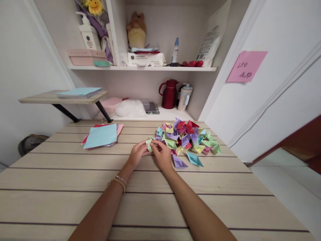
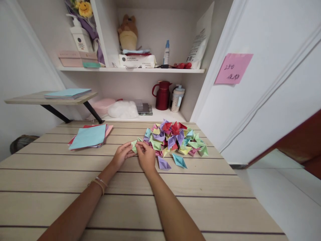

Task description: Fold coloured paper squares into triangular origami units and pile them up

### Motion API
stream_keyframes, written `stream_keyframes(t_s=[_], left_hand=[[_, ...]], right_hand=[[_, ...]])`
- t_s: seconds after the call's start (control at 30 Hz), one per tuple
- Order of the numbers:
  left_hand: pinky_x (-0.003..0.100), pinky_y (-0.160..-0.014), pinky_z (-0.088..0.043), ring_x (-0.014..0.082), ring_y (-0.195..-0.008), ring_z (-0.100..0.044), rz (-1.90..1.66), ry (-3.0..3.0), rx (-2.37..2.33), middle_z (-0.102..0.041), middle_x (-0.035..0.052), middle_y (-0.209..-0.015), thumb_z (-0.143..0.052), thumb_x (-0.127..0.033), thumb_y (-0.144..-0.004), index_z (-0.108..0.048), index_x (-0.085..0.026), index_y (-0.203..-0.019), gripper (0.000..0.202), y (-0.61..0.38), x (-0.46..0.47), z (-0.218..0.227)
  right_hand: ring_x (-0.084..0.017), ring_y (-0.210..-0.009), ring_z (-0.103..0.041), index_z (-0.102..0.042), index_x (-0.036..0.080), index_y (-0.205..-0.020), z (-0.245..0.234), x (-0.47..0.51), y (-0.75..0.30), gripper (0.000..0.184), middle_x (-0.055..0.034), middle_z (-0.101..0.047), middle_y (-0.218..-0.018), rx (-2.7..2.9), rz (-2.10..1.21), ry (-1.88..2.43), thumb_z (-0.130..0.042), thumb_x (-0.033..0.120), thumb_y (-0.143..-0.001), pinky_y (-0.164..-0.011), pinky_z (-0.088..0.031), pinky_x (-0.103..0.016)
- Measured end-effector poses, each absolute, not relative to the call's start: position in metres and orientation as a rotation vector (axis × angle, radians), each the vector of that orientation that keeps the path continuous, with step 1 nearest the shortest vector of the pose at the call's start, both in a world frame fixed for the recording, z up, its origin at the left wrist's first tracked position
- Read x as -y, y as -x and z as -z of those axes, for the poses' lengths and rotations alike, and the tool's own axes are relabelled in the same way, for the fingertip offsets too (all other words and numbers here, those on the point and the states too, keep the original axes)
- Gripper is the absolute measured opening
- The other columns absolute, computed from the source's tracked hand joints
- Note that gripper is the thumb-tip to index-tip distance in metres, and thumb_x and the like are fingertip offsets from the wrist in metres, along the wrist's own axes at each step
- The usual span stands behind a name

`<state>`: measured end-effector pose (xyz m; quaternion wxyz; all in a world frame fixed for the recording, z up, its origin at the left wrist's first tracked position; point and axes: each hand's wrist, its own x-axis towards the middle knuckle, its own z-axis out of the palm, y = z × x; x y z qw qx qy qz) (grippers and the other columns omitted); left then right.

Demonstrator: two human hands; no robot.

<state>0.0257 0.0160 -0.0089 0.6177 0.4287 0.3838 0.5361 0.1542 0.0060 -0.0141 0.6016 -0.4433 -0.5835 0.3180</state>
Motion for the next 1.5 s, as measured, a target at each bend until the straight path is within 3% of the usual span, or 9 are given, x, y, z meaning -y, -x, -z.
stream_keyframes(t_s=[0.23,0.5,0.63,0.73,0.87,1.0,1.17,1.37,1.5], left_hand=[[0.036,-0.083,-0.051,0.0211,-0.089,-0.065,-1.276,-0.97,-0.902,-0.07,0.0113,-0.094,-0.077,-0.031,-0.059,-0.063,-0.013,-0.105,0.051,-0.0281,-0.0133,0.0066],[0.024,-0.061,-0.049,0.0139,-0.061,-0.063,-1.335,-1.047,-1.046,-0.069,0.004,-0.067,-0.078,-0.033,-0.054,-0.065,-0.012,-0.074,0.033,-0.0253,-0.016,0.0077],[0.022,-0.061,-0.047,0.0109,-0.059,-0.06,-1.42,-0.981,-1.039,-0.067,0.0022,-0.065,-0.078,-0.032,-0.055,-0.063,-0.012,-0.071,0.03,-0.0229,-0.0172,0.0071],[0.021,-0.061,-0.045,0.0105,-0.059,-0.059,-1.445,-0.983,-1.01,-0.066,0.0022,-0.064,-0.078,-0.031,-0.054,-0.062,-0.012,-0.069,0.029,-0.0227,-0.0168,0.0055],[0.019,-0.054,-0.04,0.0079,-0.053,-0.053,-1.418,-1.035,-1.009,-0.061,-0.0004,-0.057,-0.077,-0.032,-0.055,-0.059,-0.012,-0.062,0.028,-0.0244,-0.0142,0.002],[0.017,-0.045,-0.032,0.0044,-0.044,-0.043,-1.437,-1.03,-1.018,-0.053,-0.0048,-0.049,-0.075,-0.034,-0.059,-0.057,-0.014,-0.065,0.028,-0.026,-0.0128,-0.0004],[0.017,-0.047,-0.035,0.0053,-0.047,-0.047,-1.452,-1.041,-0.987,-0.057,-0.003,-0.052,-0.075,-0.033,-0.06,-0.056,-0.015,-0.068,0.028,-0.0249,-0.0136,0.0],[0.019,-0.056,-0.043,0.0085,-0.055,-0.058,-1.482,-0.88,-0.991,-0.062,0.0,-0.064,-0.074,-0.04,-0.061,-0.056,-0.014,-0.077,0.035,-0.0208,-0.017,0.0003],[0.021,-0.061,-0.046,0.01,-0.061,-0.061,-1.495,-0.821,-0.951,-0.064,0.0013,-0.071,-0.07,-0.044,-0.066,-0.055,-0.016,-0.084,0.037,-0.0186,-0.0186,0.0017]], right_hand=[[-0.022,-0.08,-0.066,-0.072,0.02,-0.091,0.0156,-0.008,-0.1573,0.022,-0.0059,-0.072,-0.089,1.302,-0.804,1.044,-0.061,0.031,-0.075,-0.075,-0.051,-0.034],[-0.018,-0.074,-0.062,-0.071,0.018,-0.087,0.0124,-0.0053,-0.1534,0.021,-0.0055,-0.07,-0.083,1.31,-0.879,0.997,-0.059,0.03,-0.075,-0.068,-0.049,-0.03],[-0.014,-0.068,-0.06,-0.06,0.018,-0.104,0.0125,-0.0053,-0.1492,0.04,-0.0053,-0.066,-0.088,1.238,-0.98,0.936,-0.069,0.031,-0.067,-0.061,-0.049,-0.025],[-0.012,-0.065,-0.058,-0.057,0.018,-0.105,0.0171,-0.0073,-0.1474,0.05,-0.005,-0.064,-0.089,1.233,-0.998,0.976,-0.075,0.03,-0.06,-0.06,-0.048,-0.024],[-0.012,-0.06,-0.054,-0.066,0.017,-0.086,0.0188,-0.0075,-0.1488,0.022,-0.002,-0.066,-0.075,1.468,-0.878,1.035,-0.066,0.031,-0.07,-0.055,-0.042,-0.022],[-0.011,-0.051,-0.05,-0.068,0.016,-0.076,0.0144,-0.0048,-0.151,0.021,0.0005,-0.063,-0.059,1.585,-0.795,1.081,-0.055,0.032,-0.079,-0.051,-0.037,-0.022],[-0.013,-0.051,-0.052,-0.068,0.017,-0.074,0.013,-0.0036,-0.1503,0.022,-0.0008,-0.064,-0.059,1.549,-0.747,1.099,-0.056,0.034,-0.079,-0.05,-0.039,-0.023],[-0.016,-0.059,-0.062,-0.063,0.018,-0.099,0.0176,-0.0056,-0.149,0.028,-0.0032,-0.067,-0.071,1.309,-0.851,1.017,-0.058,0.036,-0.078,-0.056,-0.05,-0.026],[-0.017,-0.071,-0.063,-0.062,0.019,-0.101,0.0162,-0.0042,-0.1501,0.026,-0.0058,-0.068,-0.082,1.32,-0.796,0.978,-0.056,0.033,-0.08,-0.062,-0.052,-0.027]])
